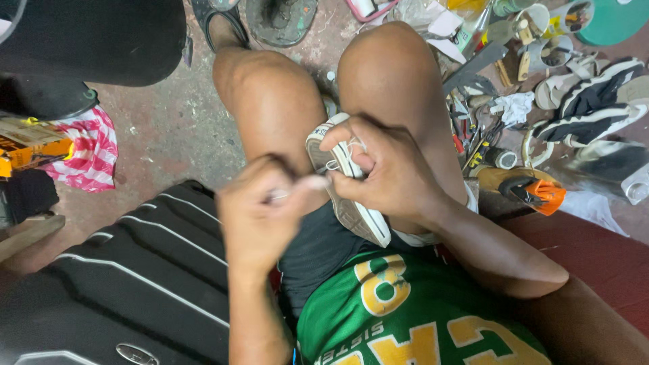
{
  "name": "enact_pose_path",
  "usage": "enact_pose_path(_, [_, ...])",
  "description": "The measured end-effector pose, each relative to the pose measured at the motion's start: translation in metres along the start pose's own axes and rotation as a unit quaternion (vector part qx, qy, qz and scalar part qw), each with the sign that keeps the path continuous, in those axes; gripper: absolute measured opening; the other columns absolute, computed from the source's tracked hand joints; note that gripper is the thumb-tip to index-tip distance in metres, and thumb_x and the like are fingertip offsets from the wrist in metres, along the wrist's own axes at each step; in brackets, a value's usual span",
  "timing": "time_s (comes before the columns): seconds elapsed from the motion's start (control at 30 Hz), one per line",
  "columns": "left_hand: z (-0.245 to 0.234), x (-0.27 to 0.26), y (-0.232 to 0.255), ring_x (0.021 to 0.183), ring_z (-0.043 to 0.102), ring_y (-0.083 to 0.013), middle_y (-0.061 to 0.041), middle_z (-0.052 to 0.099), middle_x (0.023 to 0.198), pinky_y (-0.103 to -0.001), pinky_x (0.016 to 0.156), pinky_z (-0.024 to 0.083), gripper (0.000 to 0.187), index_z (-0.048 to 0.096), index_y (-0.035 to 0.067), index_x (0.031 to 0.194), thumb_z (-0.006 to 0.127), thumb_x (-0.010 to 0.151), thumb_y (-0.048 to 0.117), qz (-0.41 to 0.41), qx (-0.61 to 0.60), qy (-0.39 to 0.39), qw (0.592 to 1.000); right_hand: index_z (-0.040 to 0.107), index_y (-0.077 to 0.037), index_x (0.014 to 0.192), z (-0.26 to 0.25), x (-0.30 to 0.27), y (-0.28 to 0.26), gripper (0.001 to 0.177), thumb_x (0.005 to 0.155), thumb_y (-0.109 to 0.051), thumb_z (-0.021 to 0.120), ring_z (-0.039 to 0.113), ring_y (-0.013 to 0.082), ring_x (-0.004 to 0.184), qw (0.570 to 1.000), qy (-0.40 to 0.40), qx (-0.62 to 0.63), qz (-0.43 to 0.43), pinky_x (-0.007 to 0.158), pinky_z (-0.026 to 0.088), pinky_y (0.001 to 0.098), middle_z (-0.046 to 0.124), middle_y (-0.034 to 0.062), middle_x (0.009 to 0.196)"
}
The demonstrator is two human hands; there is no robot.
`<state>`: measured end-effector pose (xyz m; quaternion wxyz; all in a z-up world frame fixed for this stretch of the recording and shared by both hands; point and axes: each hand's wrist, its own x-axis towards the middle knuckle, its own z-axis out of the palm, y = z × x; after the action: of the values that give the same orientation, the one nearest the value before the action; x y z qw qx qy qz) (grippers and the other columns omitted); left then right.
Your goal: The person sits on the floor and sews the sole of a white sneaker using a needle and white thread. They repeatedly push the needle through the shoe's sole and pull the thread tight to secure the stitching.
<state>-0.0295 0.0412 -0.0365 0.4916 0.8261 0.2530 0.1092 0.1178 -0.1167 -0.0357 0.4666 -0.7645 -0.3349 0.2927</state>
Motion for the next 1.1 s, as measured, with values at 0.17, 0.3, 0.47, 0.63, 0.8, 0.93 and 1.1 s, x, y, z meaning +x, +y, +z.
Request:
enact_pose_path(0.17, [-0.042,-0.014,-0.060,0.062,0.033,-0.0051,0.007,0.039,0.068,-0.023,0.056,0.029,0.052,0.033,0.012,0.072,0.079,0.095,0.004,-0.128,-0.213,0.176,0.952,0.070,-0.011,0.111,-0.004,0.008,-0.002,0.036,0.078,-0.010,0.085,0.050,0.0118,0.063,0.996,-0.017,-0.025,0.084,0.058,0.047,0.0272,0.052,0.0082,0.076])
enact_pose_path(0.3, [-0.025,-0.004,-0.073,0.087,0.049,-0.0159,-0.009,0.046,0.095,-0.027,0.069,0.045,0.030,0.047,0.005,0.098,0.077,0.099,0.009,-0.105,-0.072,0.180,0.975,0.066,-0.009,0.114,-0.003,0.004,-0.006,0.037,0.082,-0.012,0.083,0.058,0.0098,0.069,0.999,0.000,-0.006,0.034,0.061,0.051,0.0258,0.067,0.0026,0.097])
enact_pose_path(0.47, [0.001,0.001,-0.013,0.136,0.053,-0.0353,-0.021,0.041,0.157,-0.044,0.097,0.051,0.053,0.053,0.006,0.138,0.074,0.089,0.012,0.048,0.086,0.142,0.985,0.049,-0.004,0.139,-0.014,0.001,-0.012,0.070,0.080,-0.017,0.085,0.070,0.0285,0.099,0.991,0.016,-0.079,-0.103,0.081,0.057,0.0367,0.065,0.0146,0.122])
enact_pose_path(0.63, [0.028,0.008,0.026,0.102,0.065,-0.0345,-0.013,0.064,0.119,-0.043,0.084,0.055,0.048,0.061,0.005,0.128,0.082,0.088,0.021,0.122,0.135,0.060,0.981,0.026,0.000,0.156,-0.052,-0.008,-0.019,0.098,0.083,-0.034,0.082,0.071,0.0326,0.091,0.980,-0.070,-0.179,-0.049,0.071,0.059,0.0371,0.050,0.0257,0.146])
enact_pose_path(0.8, [0.036,0.009,0.018,0.081,0.058,-0.0309,-0.008,0.059,0.086,-0.042,0.069,0.047,0.028,0.059,0.007,0.089,0.083,0.085,0.020,0.121,0.120,0.062,0.983,0.047,-0.014,0.150,-0.092,-0.008,-0.020,0.071,0.085,-0.023,0.075,0.072,0.0309,0.078,0.936,-0.172,-0.305,0.020,0.066,0.057,0.0421,0.066,0.0089,0.122])
enact_pose_path(0.93, [0.040,0.014,0.012,0.071,0.051,-0.0300,-0.009,0.051,0.075,-0.042,0.063,0.041,0.033,0.051,0.005,0.075,0.080,0.087,0.012,0.116,0.093,0.062,0.987,0.068,-0.013,0.129,-0.077,0.014,-0.015,0.041,0.088,-0.008,0.070,0.071,0.0260,0.097,0.957,-0.088,-0.223,-0.163,0.078,0.057,0.0372,0.066,0.0054,0.114])
enact_pose_path(1.1, [0.042,0.018,0.007,0.066,0.048,-0.0297,-0.010,0.047,0.070,-0.042,0.061,0.039,0.035,0.048,0.004,0.070,0.077,0.090,0.007,0.129,0.090,0.065,0.985,0.071,-0.010,0.113,-0.060,0.032,0.000,0.029,0.085,-0.004,0.071,0.068,0.0207,0.110,0.940,-0.099,-0.178,-0.274,0.087,0.056,0.0341,0.064,0.0028,0.117])
